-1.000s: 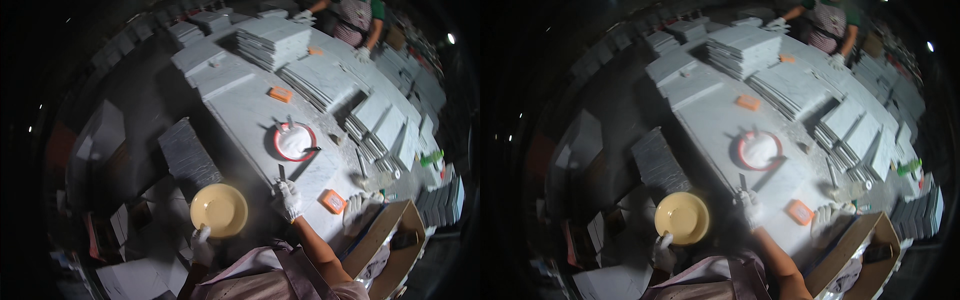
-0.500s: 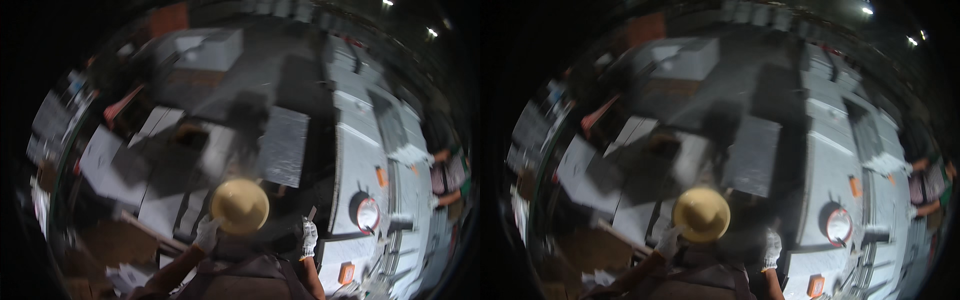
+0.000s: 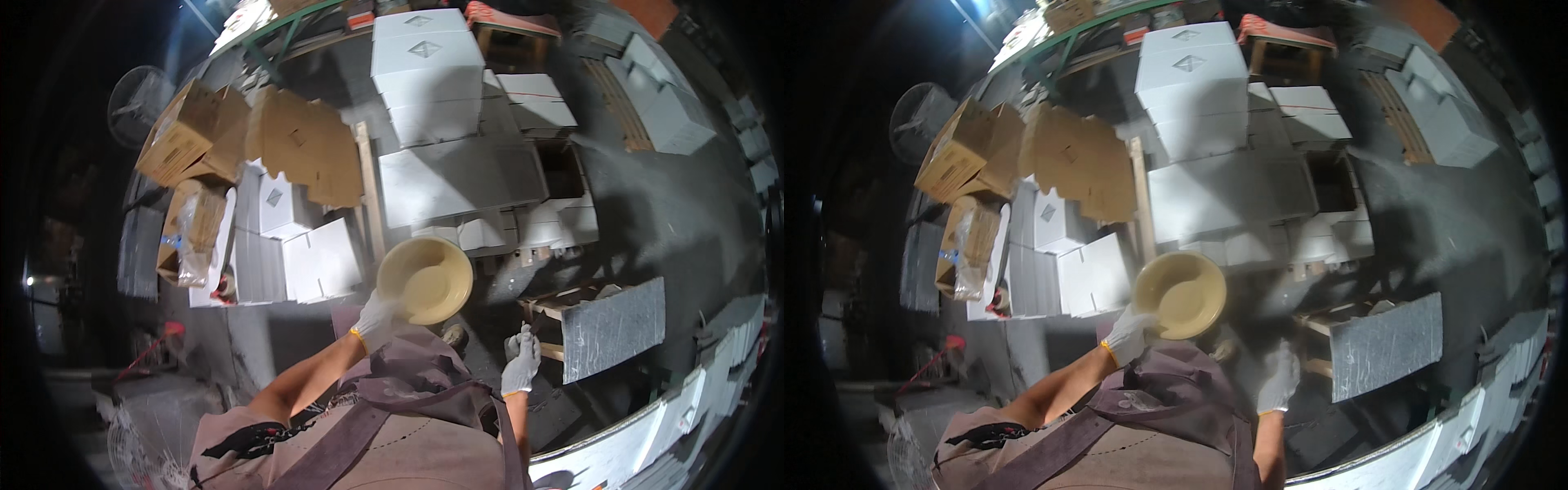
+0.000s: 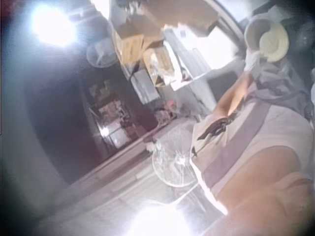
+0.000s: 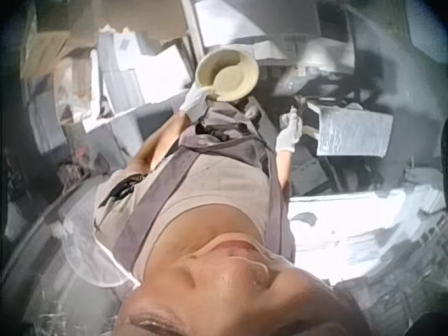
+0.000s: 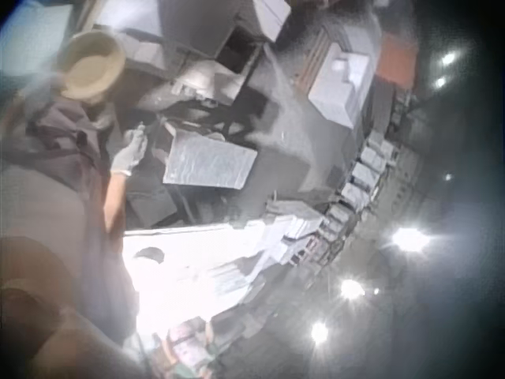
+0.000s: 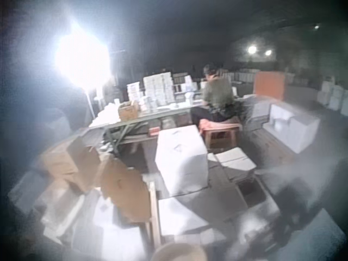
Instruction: The person scoops white powder from a bowl onto a flat tile and rubs it across the surface with gloved hands. They then use a small metal scraper to remove residue from the tile edges and continue wiping the surface. The person repeats the wiping motion on the same tile multiple times.
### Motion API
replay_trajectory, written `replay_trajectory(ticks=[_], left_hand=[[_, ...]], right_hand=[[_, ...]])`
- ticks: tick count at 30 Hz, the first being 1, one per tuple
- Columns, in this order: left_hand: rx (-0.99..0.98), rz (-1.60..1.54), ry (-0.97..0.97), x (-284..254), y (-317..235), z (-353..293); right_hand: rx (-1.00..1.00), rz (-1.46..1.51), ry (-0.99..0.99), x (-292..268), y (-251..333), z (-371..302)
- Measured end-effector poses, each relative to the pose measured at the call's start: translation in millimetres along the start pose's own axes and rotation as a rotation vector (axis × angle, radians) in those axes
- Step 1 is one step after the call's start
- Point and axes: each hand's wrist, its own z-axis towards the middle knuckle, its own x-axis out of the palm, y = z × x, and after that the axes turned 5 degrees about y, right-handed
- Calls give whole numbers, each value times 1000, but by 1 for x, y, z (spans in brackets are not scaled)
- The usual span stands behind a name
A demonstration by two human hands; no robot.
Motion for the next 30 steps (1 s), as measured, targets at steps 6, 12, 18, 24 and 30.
replay_trajectory(ticks=[6, 12, 18, 24, 30], left_hand=[[-219, -623, -316, -24, 81, -43], [-114, -615, -490, -77, 117, -65], [205, -1114, -412, -154, 82, -62], [64, -1050, -630, -233, 91, -52], [13, -1120, -648, -279, 89, -13]], right_hand=[[211, 34, 149, 22, -8, 48], [315, -15, 409, 115, -39, 74], [418, 288, 824, 248, -79, 80], [384, 76, 604, 334, -103, 81], [12, -101, 536, 391, -97, 144]])
